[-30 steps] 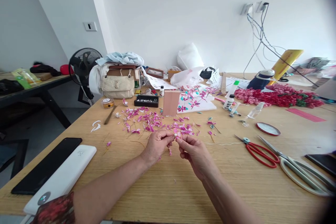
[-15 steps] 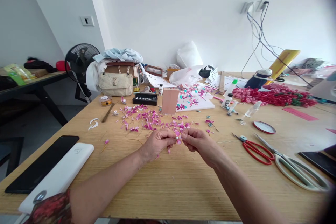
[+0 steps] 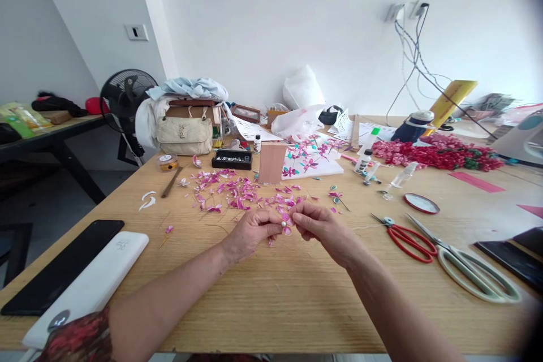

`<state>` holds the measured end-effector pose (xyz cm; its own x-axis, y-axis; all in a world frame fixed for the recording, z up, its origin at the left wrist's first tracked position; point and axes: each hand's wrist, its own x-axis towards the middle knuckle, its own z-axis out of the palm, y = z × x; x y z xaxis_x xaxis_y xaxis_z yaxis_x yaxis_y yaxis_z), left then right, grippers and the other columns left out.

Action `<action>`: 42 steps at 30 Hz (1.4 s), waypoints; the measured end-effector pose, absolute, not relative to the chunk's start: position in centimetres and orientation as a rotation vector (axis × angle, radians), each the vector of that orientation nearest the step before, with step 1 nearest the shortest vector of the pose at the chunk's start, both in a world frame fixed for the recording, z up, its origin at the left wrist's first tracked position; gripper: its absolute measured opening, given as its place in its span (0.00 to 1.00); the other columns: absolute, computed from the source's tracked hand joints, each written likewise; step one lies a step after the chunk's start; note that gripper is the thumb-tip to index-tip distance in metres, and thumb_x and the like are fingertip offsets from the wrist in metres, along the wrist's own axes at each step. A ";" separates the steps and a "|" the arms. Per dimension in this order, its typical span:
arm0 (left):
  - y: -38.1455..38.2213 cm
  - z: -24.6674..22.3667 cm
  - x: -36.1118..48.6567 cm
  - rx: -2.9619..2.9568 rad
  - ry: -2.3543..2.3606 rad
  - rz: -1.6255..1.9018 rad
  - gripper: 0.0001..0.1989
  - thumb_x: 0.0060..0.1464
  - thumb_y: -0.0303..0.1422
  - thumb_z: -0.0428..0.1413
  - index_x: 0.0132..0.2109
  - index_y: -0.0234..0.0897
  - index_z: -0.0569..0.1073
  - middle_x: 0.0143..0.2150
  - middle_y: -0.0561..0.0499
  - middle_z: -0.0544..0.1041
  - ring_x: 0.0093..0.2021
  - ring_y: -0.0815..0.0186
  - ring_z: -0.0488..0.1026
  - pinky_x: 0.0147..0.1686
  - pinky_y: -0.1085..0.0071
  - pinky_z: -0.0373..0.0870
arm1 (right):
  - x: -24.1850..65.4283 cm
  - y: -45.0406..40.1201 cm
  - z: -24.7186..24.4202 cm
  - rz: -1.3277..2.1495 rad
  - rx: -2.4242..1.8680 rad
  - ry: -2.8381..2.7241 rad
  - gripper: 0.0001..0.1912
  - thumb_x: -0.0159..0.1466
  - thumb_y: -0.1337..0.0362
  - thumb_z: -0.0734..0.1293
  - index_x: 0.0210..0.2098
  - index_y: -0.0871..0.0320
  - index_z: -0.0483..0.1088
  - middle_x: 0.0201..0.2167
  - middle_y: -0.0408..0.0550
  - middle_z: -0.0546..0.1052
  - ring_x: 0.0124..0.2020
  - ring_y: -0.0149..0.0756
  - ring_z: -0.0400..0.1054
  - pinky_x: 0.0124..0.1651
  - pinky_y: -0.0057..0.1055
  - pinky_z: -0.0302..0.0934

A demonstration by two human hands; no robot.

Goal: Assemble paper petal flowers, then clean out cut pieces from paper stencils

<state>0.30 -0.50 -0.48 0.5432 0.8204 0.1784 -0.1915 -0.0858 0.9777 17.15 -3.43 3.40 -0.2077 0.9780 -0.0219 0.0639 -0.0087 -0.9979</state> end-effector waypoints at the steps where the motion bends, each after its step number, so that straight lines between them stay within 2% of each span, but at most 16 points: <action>1: -0.5 -0.6 0.3 1.414 0.587 0.913 0.08 0.44 0.35 0.59 0.28 0.34 0.77 0.24 0.53 0.68 0.22 0.74 0.62 0.23 0.76 0.61 | 17.3 -3.4 3.5 1.319 -1.155 -1.438 0.13 0.52 0.53 0.67 0.26 0.57 0.70 0.21 0.40 0.66 0.22 0.27 0.56 0.25 0.26 0.48; 3: -0.4 -0.8 0.2 1.421 0.590 0.883 0.08 0.43 0.35 0.60 0.28 0.34 0.77 0.26 0.52 0.69 0.23 0.74 0.63 0.24 0.76 0.62 | 17.4 -3.3 3.9 1.292 -1.135 -1.518 0.11 0.53 0.55 0.67 0.28 0.56 0.71 0.23 0.42 0.69 0.25 0.29 0.58 0.28 0.26 0.51; 8: -0.5 -0.8 0.2 1.429 0.605 0.775 0.08 0.42 0.35 0.60 0.28 0.33 0.77 0.26 0.51 0.71 0.23 0.75 0.63 0.24 0.77 0.60 | 17.3 -2.5 4.5 1.412 -1.083 -1.657 0.10 0.52 0.58 0.67 0.20 0.57 0.68 0.18 0.40 0.68 0.22 0.29 0.58 0.28 0.27 0.50; 13: -0.6 -0.2 0.0 1.445 0.600 0.681 0.07 0.41 0.33 0.60 0.26 0.33 0.77 0.27 0.50 0.72 0.23 0.74 0.63 0.22 0.77 0.58 | 17.3 -2.0 4.8 1.461 -1.065 -1.830 0.08 0.53 0.61 0.66 0.21 0.58 0.67 0.19 0.40 0.67 0.23 0.30 0.59 0.28 0.27 0.50; 18: -0.3 -0.4 0.0 1.458 0.603 0.633 0.08 0.41 0.34 0.61 0.26 0.33 0.77 0.28 0.49 0.73 0.24 0.73 0.64 0.23 0.77 0.59 | 17.3 -1.7 4.9 1.565 -1.094 -1.842 0.09 0.53 0.60 0.66 0.20 0.57 0.67 0.18 0.40 0.68 0.23 0.31 0.60 0.29 0.28 0.52; 24: -0.1 -0.7 0.0 1.337 0.641 0.744 0.07 0.40 0.33 0.61 0.26 0.33 0.76 0.25 0.51 0.71 0.23 0.75 0.63 0.24 0.76 0.60 | 17.7 -2.1 3.8 1.438 -1.094 -1.764 0.10 0.55 0.56 0.65 0.25 0.57 0.68 0.22 0.41 0.68 0.25 0.29 0.58 0.29 0.26 0.51; 27: -0.1 -0.6 0.0 1.364 0.624 0.743 0.06 0.40 0.32 0.61 0.26 0.33 0.77 0.24 0.52 0.70 0.22 0.75 0.63 0.23 0.77 0.59 | 18.0 -2.4 3.9 1.434 -1.125 -1.769 0.11 0.54 0.56 0.66 0.24 0.58 0.68 0.21 0.40 0.67 0.24 0.28 0.57 0.29 0.27 0.51; 30: -0.3 -0.5 0.1 1.380 0.644 0.741 0.05 0.42 0.31 0.60 0.26 0.33 0.77 0.23 0.53 0.69 0.22 0.75 0.62 0.23 0.77 0.58 | 20.0 -2.0 4.4 1.257 -1.242 -1.700 0.11 0.54 0.56 0.64 0.25 0.58 0.68 0.23 0.41 0.68 0.26 0.29 0.59 0.31 0.27 0.53; 35: -0.5 -0.7 0.3 1.345 0.669 0.765 0.05 0.42 0.31 0.60 0.26 0.33 0.76 0.23 0.54 0.67 0.23 0.76 0.61 0.24 0.77 0.58 | 27.8 0.1 3.9 0.686 -1.843 -1.426 0.07 0.51 0.60 0.63 0.24 0.57 0.66 0.23 0.43 0.70 0.25 0.31 0.62 0.29 0.29 0.55; 39: -0.4 -1.1 0.5 1.310 0.672 0.783 0.05 0.42 0.32 0.59 0.25 0.34 0.76 0.23 0.54 0.67 0.23 0.76 0.61 0.24 0.78 0.59 | 32.1 1.3 2.3 0.585 -2.058 -1.453 0.01 0.47 0.69 0.64 0.20 0.59 0.67 0.17 0.45 0.68 0.21 0.33 0.61 0.25 0.30 0.52; 42: -0.3 -1.2 0.5 1.331 0.670 0.776 0.06 0.42 0.33 0.59 0.27 0.34 0.76 0.26 0.53 0.69 0.25 0.75 0.62 0.24 0.78 0.59 | 32.3 1.9 1.3 0.529 -2.131 -1.533 0.02 0.48 0.70 0.63 0.19 0.60 0.67 0.18 0.45 0.70 0.22 0.33 0.62 0.25 0.29 0.52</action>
<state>0.46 -0.29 -1.16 0.5869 0.8096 0.0098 -0.1087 0.0668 0.9918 32.26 1.89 1.33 0.3052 0.9514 -0.0419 0.7746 -0.2736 -0.5703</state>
